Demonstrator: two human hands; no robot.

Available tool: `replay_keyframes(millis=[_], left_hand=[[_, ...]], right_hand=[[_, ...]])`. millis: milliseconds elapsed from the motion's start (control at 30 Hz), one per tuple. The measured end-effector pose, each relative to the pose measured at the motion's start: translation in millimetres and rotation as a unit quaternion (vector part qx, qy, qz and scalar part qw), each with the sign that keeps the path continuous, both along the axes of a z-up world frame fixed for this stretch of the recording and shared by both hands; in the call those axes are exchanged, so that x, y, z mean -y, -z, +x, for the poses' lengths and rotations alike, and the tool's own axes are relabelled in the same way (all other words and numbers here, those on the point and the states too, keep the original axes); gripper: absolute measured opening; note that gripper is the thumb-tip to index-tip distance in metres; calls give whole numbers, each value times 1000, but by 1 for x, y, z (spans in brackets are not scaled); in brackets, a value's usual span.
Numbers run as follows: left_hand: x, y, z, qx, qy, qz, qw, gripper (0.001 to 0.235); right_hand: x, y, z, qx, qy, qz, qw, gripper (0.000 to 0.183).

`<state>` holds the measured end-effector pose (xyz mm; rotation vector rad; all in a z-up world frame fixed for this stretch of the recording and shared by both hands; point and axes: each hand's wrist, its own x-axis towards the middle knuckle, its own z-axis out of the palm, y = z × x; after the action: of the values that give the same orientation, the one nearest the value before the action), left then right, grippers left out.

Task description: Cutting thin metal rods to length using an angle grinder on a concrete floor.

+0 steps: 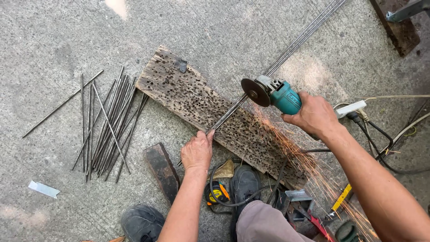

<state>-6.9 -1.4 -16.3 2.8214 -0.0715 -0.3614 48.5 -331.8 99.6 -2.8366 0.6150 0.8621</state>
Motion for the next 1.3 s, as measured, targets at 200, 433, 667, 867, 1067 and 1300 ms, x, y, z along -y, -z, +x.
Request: replay_keyframes(millis=[200, 433, 667, 867, 1067, 1300], left_hand=[[0, 7, -1, 6, 2, 2, 1000, 58], [0, 1, 0, -20, -1, -10, 1000, 59], [0, -2, 0, -33, -2, -10, 999, 60], [0, 7, -1, -56, -8, -25, 998, 60], [-4, 2, 2, -56, -8, -37, 998, 54], [-21, -13, 19, -29, 21, -11, 999, 52]], right_hand=[[5, -5, -9, -6, 5, -4, 1000, 84], [3, -1, -3, -21, 9, -3, 1000, 84], [-5, 5, 15, -7, -1, 10, 1000, 84], [-12, -15, 3, 1, 12, 17, 1000, 80], [-3, -25, -13, -3, 48, 19, 999, 82], [31, -2, -42, 33, 92, 39, 994, 79]])
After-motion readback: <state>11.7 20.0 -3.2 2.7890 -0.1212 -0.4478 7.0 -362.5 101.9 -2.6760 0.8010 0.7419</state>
